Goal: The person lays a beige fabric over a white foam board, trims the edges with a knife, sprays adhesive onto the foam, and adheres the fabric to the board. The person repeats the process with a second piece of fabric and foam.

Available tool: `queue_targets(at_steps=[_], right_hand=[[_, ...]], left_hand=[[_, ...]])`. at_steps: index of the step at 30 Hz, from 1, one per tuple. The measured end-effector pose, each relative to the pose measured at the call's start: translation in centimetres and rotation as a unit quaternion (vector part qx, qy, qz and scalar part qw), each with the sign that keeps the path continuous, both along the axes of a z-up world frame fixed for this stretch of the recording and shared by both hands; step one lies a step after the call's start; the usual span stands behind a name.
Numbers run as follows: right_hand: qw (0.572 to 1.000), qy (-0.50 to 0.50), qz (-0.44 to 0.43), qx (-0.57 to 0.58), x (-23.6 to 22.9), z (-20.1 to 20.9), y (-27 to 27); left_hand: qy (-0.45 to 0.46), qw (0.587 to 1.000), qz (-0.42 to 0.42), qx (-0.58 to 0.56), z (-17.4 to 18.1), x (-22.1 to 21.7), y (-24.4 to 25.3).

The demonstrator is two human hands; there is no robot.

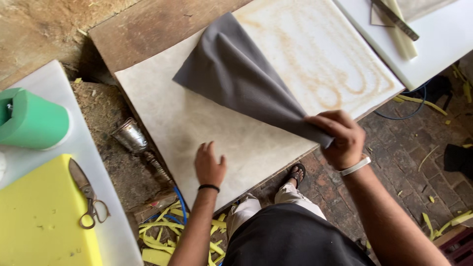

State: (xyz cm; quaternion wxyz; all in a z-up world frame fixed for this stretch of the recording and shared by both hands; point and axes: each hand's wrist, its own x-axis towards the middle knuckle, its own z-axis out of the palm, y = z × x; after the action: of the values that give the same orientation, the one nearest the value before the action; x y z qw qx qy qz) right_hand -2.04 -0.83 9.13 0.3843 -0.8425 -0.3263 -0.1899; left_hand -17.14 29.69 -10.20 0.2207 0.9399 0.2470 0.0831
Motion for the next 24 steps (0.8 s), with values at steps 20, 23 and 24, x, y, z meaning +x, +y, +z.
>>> queue_targets(at_steps=[20,23,24], right_hand=[[0.832,0.37,-0.342,0.232,21.0,-5.3,-23.0],[0.777,0.426,-0.383,0.26,22.8,-8.6,-24.3],[0.762,0.438,-0.394,0.269,23.3,-9.9,-24.6]], left_hand=[[0.185,0.965,-0.171,0.076,-1.6,20.1,-23.0],[0.15,0.971,-0.174,0.073,-2.2,23.5,-23.9],[0.179,0.966,-0.177,0.057,-2.6,24.7,-24.2]])
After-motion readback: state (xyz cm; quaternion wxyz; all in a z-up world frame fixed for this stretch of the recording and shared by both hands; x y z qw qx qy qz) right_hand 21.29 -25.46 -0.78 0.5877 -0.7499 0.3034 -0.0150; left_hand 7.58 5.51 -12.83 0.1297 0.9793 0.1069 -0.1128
